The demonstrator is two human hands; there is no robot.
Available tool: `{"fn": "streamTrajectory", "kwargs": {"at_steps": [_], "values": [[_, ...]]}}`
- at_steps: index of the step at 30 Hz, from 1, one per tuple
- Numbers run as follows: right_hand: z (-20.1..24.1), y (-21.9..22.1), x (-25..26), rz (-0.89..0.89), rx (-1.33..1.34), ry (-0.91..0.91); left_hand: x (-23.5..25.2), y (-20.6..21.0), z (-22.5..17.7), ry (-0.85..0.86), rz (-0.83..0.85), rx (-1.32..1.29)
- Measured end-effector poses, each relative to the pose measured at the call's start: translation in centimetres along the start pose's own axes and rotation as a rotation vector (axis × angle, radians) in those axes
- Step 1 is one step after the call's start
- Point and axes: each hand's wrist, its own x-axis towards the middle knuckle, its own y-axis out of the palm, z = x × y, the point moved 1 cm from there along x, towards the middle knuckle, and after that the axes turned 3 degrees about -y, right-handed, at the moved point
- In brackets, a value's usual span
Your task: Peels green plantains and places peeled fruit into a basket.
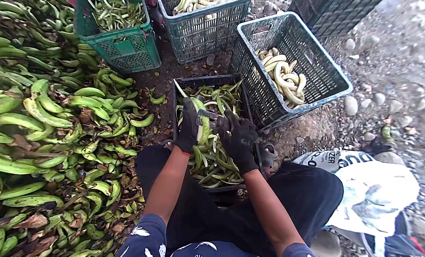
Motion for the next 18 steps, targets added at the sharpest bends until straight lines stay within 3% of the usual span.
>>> {"fn": "streamTrajectory", "kwargs": {"at_steps": [6,11,13,15,18], "values": [[-2.0,-0.3,3.6,0.287,0.253,0.26,-1.8,1.2,-1.1,0.117,0.3,0.659],[-2.0,0.3,3.9,0.302,0.264,0.288,-0.9,1.3,0.2,0.08,0.312,0.707],[-2.0,1.1,4.6,0.285,0.271,0.27,-2.2,2.2,-0.6,0.071,0.367,0.857],[-1.7,1.3,5.6,0.322,0.287,0.281,-2.5,2.2,-0.1,0.059,0.321,0.788],[-1.2,0.9,4.2,0.288,0.281,0.256,-0.6,1.4,0.5,-0.047,0.046,0.189]]}}
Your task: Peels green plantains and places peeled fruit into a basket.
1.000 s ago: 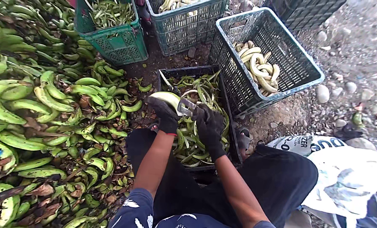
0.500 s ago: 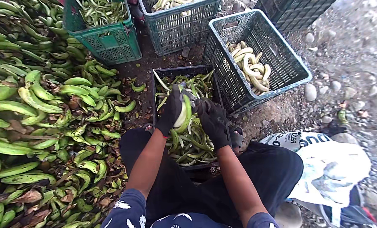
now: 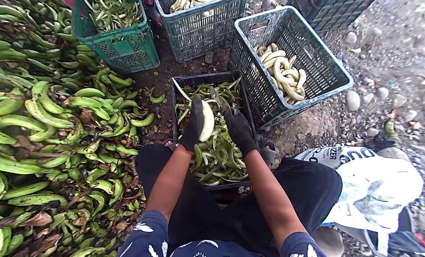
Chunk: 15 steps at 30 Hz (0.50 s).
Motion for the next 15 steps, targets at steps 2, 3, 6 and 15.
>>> {"fn": "streamTrajectory", "kwargs": {"at_steps": [2,3,6,15], "values": [[-1.0,1.0,-2.9,-0.086,-0.031,-0.122,1.1,-1.1,0.6,-0.085,-0.001,-0.493],[-1.5,1.5,-3.6,-0.114,-0.079,-0.192,1.3,-1.4,0.7,-0.147,-0.004,-0.665],[-2.4,2.4,-4.4,-0.235,-0.181,-0.352,1.3,-1.7,1.1,-0.397,-0.024,-0.968],[-1.6,0.8,-3.9,-0.031,0.06,-0.153,-1.0,-0.6,0.4,0.006,0.037,-0.1]]}}
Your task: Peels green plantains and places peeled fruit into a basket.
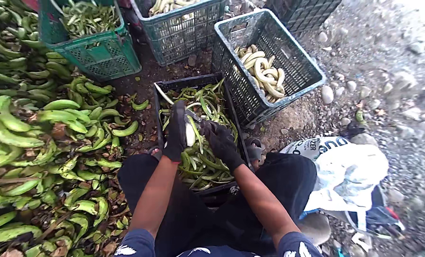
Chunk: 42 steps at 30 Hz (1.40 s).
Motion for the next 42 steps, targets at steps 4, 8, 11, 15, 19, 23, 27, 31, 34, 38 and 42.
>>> {"fn": "streamTrajectory", "kwargs": {"at_steps": [4,8,11,15,19,23,27,31,34,38,42], "values": [[0.0,-1.3,0.9,0.127,0.212,0.036,-1.6,0.0,0.1,0.153,0.066,0.48],[-0.2,-4.1,2.6,0.283,0.04,-0.149,-3.1,3.2,-1.9,0.158,0.16,0.631],[-0.1,-5.2,2.8,0.23,0.002,-0.039,-1.2,2.7,-0.1,0.024,0.166,0.089],[-0.7,-4.4,2.8,0.145,-0.158,-0.169,1.7,-1.0,1.2,-0.137,0.336,-0.47],[0.5,-3.7,2.6,0.239,-0.311,-0.271,2.5,-2.8,1.1,-0.358,0.307,-0.566],[0.5,-4.0,2.4,0.244,-0.314,-0.239,2.3,-2.5,1.1,-0.316,0.182,-0.434],[0.3,-3.5,3.4,0.277,-0.194,-0.066,1.4,0.4,0.7,-0.004,0.028,-0.238],[-1.2,-1.8,4.5,0.238,0.044,0.016,2.2,0.7,2.4,0.247,-0.183,0.103],[-1.2,-1.8,5.0,0.278,0.115,0.1,0.0,2.1,1.6,0.308,-0.16,0.461],[-0.3,-2.7,5.6,0.268,0.037,-0.007,-1.0,3.7,0.9,0.229,-0.021,0.265],[-0.7,-3.1,5.9,0.2,0.063,-0.036,1.5,0.5,1.3,0.043,0.095,-0.255]]}}
